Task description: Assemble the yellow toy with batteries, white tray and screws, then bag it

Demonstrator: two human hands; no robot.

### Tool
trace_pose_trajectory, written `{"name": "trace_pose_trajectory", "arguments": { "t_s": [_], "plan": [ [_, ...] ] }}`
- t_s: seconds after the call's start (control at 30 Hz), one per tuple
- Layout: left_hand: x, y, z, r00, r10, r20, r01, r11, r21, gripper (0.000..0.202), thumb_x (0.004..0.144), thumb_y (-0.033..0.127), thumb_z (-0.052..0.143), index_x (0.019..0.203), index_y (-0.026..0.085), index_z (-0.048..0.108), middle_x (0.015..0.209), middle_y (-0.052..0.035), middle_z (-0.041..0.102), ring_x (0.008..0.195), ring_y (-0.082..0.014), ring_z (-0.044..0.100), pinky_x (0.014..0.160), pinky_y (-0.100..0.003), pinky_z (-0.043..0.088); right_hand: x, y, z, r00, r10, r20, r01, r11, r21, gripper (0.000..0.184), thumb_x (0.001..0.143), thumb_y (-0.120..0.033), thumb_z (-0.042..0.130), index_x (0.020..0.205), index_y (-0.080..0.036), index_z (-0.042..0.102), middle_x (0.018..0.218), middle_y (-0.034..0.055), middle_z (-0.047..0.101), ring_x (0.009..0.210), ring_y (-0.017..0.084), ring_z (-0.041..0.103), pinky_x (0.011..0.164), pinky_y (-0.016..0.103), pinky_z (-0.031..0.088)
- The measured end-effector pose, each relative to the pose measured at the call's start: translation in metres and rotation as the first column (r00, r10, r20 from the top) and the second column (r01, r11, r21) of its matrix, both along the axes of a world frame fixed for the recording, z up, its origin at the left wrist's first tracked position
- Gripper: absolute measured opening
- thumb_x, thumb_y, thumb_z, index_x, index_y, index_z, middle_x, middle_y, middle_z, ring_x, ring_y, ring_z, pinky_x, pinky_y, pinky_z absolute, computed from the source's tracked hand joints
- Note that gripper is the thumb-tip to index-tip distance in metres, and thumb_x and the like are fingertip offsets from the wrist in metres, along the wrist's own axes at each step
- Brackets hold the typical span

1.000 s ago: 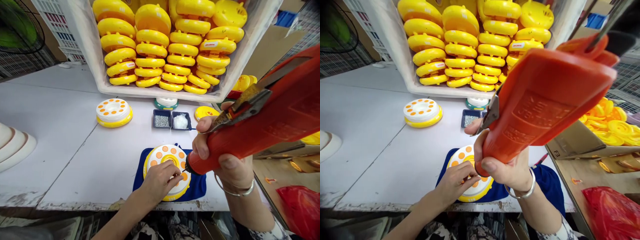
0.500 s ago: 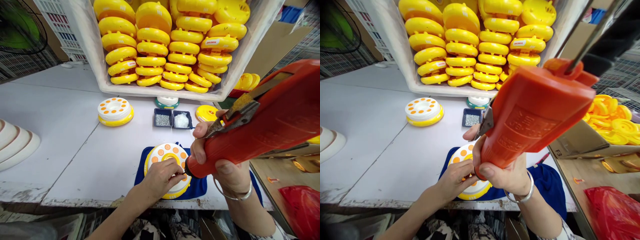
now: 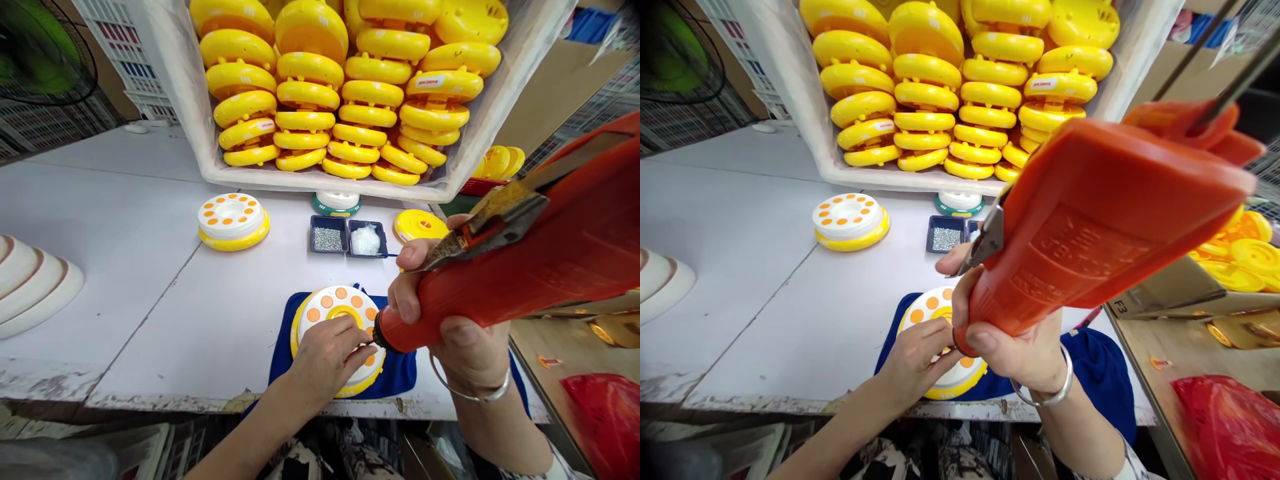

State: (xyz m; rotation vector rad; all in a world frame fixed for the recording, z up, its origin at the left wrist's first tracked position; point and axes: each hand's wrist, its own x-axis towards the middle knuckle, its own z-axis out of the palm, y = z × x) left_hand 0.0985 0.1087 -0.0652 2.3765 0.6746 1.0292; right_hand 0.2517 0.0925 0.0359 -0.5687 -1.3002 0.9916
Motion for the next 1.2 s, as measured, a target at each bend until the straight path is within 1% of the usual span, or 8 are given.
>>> {"name": "trace_pose_trajectory", "arguments": {
  "t_s": [0.17, 0.33, 0.47, 0.57, 0.67, 0.8, 0.93, 1.2],
  "plan": [
    [0.005, 0.002, 0.003, 1.000, -0.003, -0.010, 0.004, 0.999, 0.046, 0.024, 0.096, 0.026, 0.049, 0.077, 0.016, 0.060, 0.071, -0.0028, 0.062, 0.065, -0.0142, 0.056, 0.058, -0.026, 0.040, 0.000, 0.000, -0.001, 1.000, 0.010, -0.023, -0.010, 1.000, -0.018, 0.040, 0.076, -0.038, 0.075, 0.110, -0.035, 0.055, 0.108, 0.0025, 0.059, 0.057, 0.011, 0.051, 0.050, 0.029, 0.043],
    [-0.004, 0.005, 0.009, 0.997, 0.000, -0.083, -0.005, 0.999, -0.052, 0.015, 0.089, 0.032, 0.063, 0.087, 0.017, 0.061, 0.083, -0.0034, 0.064, 0.075, -0.0169, 0.059, 0.065, -0.028, 0.044, 0.003, 0.004, -0.002, 0.998, -0.066, -0.013, 0.066, 0.998, -0.020, 0.054, 0.075, -0.041, 0.076, 0.122, -0.037, 0.049, 0.106, 0.0048, 0.060, 0.056, 0.012, 0.050, 0.047, 0.029, 0.043],
    [-0.029, 0.010, 0.003, 0.989, 0.124, -0.082, -0.127, 0.991, -0.036, 0.014, 0.089, 0.024, 0.060, 0.103, 0.018, 0.060, 0.098, -0.0054, 0.064, 0.092, -0.0192, 0.059, 0.082, -0.032, 0.048, 0.010, 0.009, -0.003, 0.995, -0.087, -0.055, 0.085, 0.996, -0.036, 0.059, 0.075, -0.032, 0.077, 0.126, -0.036, 0.048, 0.110, 0.0047, 0.058, 0.062, 0.012, 0.051, 0.048, 0.028, 0.046],
    [-0.048, 0.012, -0.006, 0.971, 0.213, -0.104, -0.213, 0.977, 0.012, 0.019, 0.090, 0.019, 0.058, 0.109, 0.019, 0.059, 0.108, -0.0072, 0.062, 0.099, -0.0198, 0.058, 0.086, -0.034, 0.048, 0.016, 0.015, -0.006, 0.994, -0.070, -0.084, 0.072, 0.997, 0.016, 0.061, 0.075, -0.025, 0.077, 0.128, -0.032, 0.048, 0.114, 0.0042, 0.056, 0.066, 0.012, 0.053, 0.050, 0.027, 0.048],
    [-0.056, 0.011, -0.011, 0.955, 0.249, -0.162, -0.247, 0.969, 0.032, 0.024, 0.090, 0.018, 0.057, 0.114, 0.019, 0.057, 0.115, -0.0085, 0.059, 0.106, -0.0208, 0.055, 0.090, -0.037, 0.047, 0.019, 0.022, -0.011, 0.994, -0.059, -0.093, 0.062, 0.997, 0.038, 0.062, 0.075, -0.022, 0.077, 0.130, -0.029, 0.048, 0.114, 0.0036, 0.057, 0.067, 0.011, 0.055, 0.053, 0.027, 0.047],
    [-0.048, 0.006, -0.013, 0.951, 0.231, -0.206, -0.226, 0.973, 0.046, 0.029, 0.090, 0.022, 0.058, 0.119, 0.018, 0.054, 0.125, -0.0109, 0.054, 0.114, -0.0236, 0.050, 0.096, -0.040, 0.044, 0.019, 0.029, -0.016, 0.995, -0.011, -0.095, 0.012, 1.000, 0.010, 0.055, 0.076, -0.023, 0.076, 0.125, -0.030, 0.051, 0.112, 0.0035, 0.059, 0.067, 0.010, 0.055, 0.052, 0.026, 0.045],
    [-0.031, 0.005, -0.012, 0.955, 0.199, -0.219, -0.193, 0.980, 0.047, 0.034, 0.088, 0.025, 0.060, 0.120, 0.016, 0.052, 0.128, -0.0119, 0.053, 0.120, -0.0258, 0.047, 0.105, -0.045, 0.037, 0.017, 0.034, -0.020, 0.997, -0.031, -0.071, 0.032, 0.999, 0.005, 0.055, 0.078, -0.029, 0.075, 0.127, -0.030, 0.050, 0.110, 0.0044, 0.060, 0.063, 0.010, 0.054, 0.054, 0.026, 0.046],
    [-0.014, 0.005, -0.018, 0.947, 0.197, -0.253, -0.209, 0.978, -0.023, 0.045, 0.086, 0.034, 0.063, 0.123, 0.012, 0.051, 0.126, -0.0142, 0.056, 0.118, -0.0285, 0.050, 0.106, -0.051, 0.037, 0.005, 0.036, -0.031, 1.000, -0.010, -0.030, 0.011, 1.000, 0.020, 0.051, 0.082, -0.038, 0.069, 0.129, -0.034, 0.049, 0.106, 0.0038, 0.061, 0.055, 0.010, 0.050, 0.052, 0.028, 0.048]
  ]
}}
